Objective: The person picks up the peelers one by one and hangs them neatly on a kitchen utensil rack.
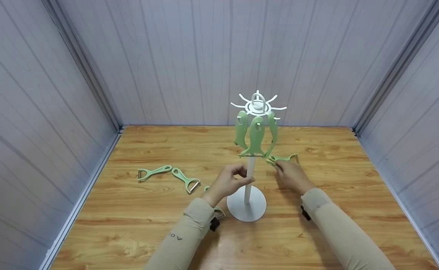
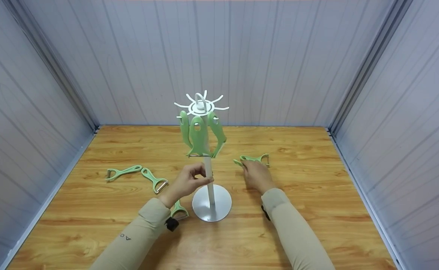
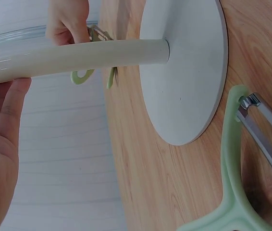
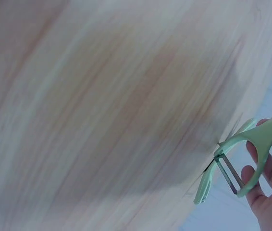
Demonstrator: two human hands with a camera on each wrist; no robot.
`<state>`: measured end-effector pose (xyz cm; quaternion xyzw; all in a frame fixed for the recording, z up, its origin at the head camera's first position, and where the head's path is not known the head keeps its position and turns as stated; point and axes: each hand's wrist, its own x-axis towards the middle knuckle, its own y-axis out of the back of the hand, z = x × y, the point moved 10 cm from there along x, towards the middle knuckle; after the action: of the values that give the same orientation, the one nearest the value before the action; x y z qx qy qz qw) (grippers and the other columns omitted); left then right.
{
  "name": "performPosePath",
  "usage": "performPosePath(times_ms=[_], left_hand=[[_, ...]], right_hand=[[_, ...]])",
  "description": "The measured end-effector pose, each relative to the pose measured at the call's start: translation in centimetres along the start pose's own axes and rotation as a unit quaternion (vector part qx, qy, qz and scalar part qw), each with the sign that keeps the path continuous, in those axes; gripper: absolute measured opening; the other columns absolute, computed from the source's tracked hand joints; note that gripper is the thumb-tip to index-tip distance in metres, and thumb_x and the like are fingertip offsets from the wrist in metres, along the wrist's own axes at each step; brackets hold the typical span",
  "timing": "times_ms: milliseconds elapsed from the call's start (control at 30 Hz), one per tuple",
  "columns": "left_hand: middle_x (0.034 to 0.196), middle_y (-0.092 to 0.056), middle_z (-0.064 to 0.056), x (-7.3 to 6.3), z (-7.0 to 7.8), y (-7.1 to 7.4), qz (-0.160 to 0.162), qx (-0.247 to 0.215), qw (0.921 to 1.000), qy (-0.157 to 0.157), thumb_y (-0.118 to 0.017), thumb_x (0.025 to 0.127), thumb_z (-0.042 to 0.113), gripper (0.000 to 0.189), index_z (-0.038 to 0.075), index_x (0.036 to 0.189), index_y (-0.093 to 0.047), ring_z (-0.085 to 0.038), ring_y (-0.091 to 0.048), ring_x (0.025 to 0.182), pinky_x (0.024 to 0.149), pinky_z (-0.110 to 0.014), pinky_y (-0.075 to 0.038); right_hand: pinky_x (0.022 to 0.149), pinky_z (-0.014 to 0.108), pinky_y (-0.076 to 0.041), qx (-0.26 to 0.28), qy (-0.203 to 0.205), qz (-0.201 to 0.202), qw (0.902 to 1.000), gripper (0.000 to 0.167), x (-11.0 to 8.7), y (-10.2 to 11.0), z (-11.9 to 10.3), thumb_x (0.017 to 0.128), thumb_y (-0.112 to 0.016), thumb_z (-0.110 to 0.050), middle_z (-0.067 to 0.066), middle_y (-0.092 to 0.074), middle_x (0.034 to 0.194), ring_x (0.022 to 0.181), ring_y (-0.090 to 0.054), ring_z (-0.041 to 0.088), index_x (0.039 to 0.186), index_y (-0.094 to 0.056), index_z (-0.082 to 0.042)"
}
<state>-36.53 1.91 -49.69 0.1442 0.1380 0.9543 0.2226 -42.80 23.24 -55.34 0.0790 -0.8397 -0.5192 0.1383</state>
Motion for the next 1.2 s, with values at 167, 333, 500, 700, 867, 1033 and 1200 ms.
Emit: performPosePath(times_ms=[167, 333, 500, 700, 867, 1033, 1200], left_hand=[[0.1, -0.076, -0.006, 0.1, -0.1, 0.1, 0.003, 0.002, 1.0, -0.003, -0.08, 0.1, 0.017, 0.012, 0.007, 0.105, -0.075, -0.01, -0.068, 0.095, 0.096, -0.046, -0.058], [0.1, -0.076, -0.004, 0.1, -0.1, 0.1, 0.002, 0.002, 1.0, -0.001, -0.08, 0.1, 0.018, 0.013, 0.007, 0.105, -0.075, -0.01, -0.068, 0.096, 0.097, -0.047, -0.058], [0.101, -0.076, -0.004, 0.1, 0.1, 0.1, 0.002, 0.0, 1.0, -0.004, -0.081, 0.099, 0.017, 0.014, 0.007, 0.106, -0.075, -0.01, -0.068, 0.096, 0.097, -0.047, -0.058], [0.099, -0.076, -0.005, 0.1, 0.0, 0.0, 0.004, 0.002, 1.0, -0.005, -0.081, 0.099, 0.017, 0.014, 0.006, 0.105, -0.075, -0.01, -0.068, 0.094, 0.094, -0.041, -0.058], [0.098, -0.075, -0.004, 0.0, -0.1, 0.0, 0.004, 0.0, 1.0, -0.003, -0.082, 0.099, 0.016, 0.014, 0.006, 0.105, -0.075, -0.01, -0.067, 0.094, 0.093, -0.041, -0.058], [0.098, -0.075, -0.005, 0.0, 0.0, 0.0, 0.006, 0.0, 1.0, -0.006, -0.082, 0.099, 0.015, 0.014, 0.005, 0.104, -0.074, -0.01, -0.067, 0.094, 0.096, -0.045, -0.059], [0.099, -0.075, -0.005, 0.0, -0.1, 0.1, 0.007, -0.001, 1.0, 0.0, -0.082, 0.099, 0.015, 0.013, 0.006, 0.104, -0.075, -0.01, -0.068, 0.095, 0.096, -0.047, -0.058]], right_hand=[[0.071, 0.045, -0.05, 0.028, -0.008, 0.007, 0.9996, 0.022, -0.2, 0.5, -0.2, 0.116, -0.051, -0.014, 0.013, -0.07, 0.091, 0.075, -0.06, 0.024, 0.118, -0.069, 0.0], [0.07, 0.042, -0.049, 0.062, -0.004, 0.025, 0.9978, 0.022, -0.5, 1.5, -0.3, 0.115, -0.05, -0.011, 0.014, -0.069, 0.094, 0.074, -0.057, 0.022, 0.124, -0.065, 0.002], [0.073, 0.042, -0.048, 0.088, 0.01, 0.046, 0.995, 0.019, -0.7, 2.3, -0.6, 0.115, -0.051, -0.01, 0.017, -0.069, 0.096, 0.077, -0.058, 0.023, 0.117, -0.065, 0.003], [0.075, 0.043, -0.049, 0.114, -0.008, 0.037, 0.9928, 0.021, -0.9, 2.2, -0.1, 0.116, -0.047, -0.013, 0.02, -0.07, 0.103, 0.082, -0.06, 0.024, 0.116, -0.064, 0.0], [0.07, 0.037, -0.047, 0.139, -0.016, 0.028, 0.9897, 0.023, -1.1, 2.1, 0.1, 0.116, -0.045, -0.014, 0.02, -0.068, 0.1, 0.076, -0.055, 0.021, 0.121, -0.063, 0.0], [0.068, 0.035, -0.046, 0.148, -0.019, 0.028, 0.9885, 0.021, -1.3, 2.4, 0.0, 0.115, -0.045, -0.01, 0.019, -0.067, 0.102, 0.077, -0.055, 0.021, 0.124, -0.06, 0.002], [0.083, 0.047, -0.054, 0.156, -0.022, 0.026, 0.9872, 0.026, -1.4, 2.8, -0.2, 0.113, -0.052, -0.007, 0.024, -0.069, 0.118, 0.1, -0.067, 0.034, 0.135, -0.057, 0.004]])
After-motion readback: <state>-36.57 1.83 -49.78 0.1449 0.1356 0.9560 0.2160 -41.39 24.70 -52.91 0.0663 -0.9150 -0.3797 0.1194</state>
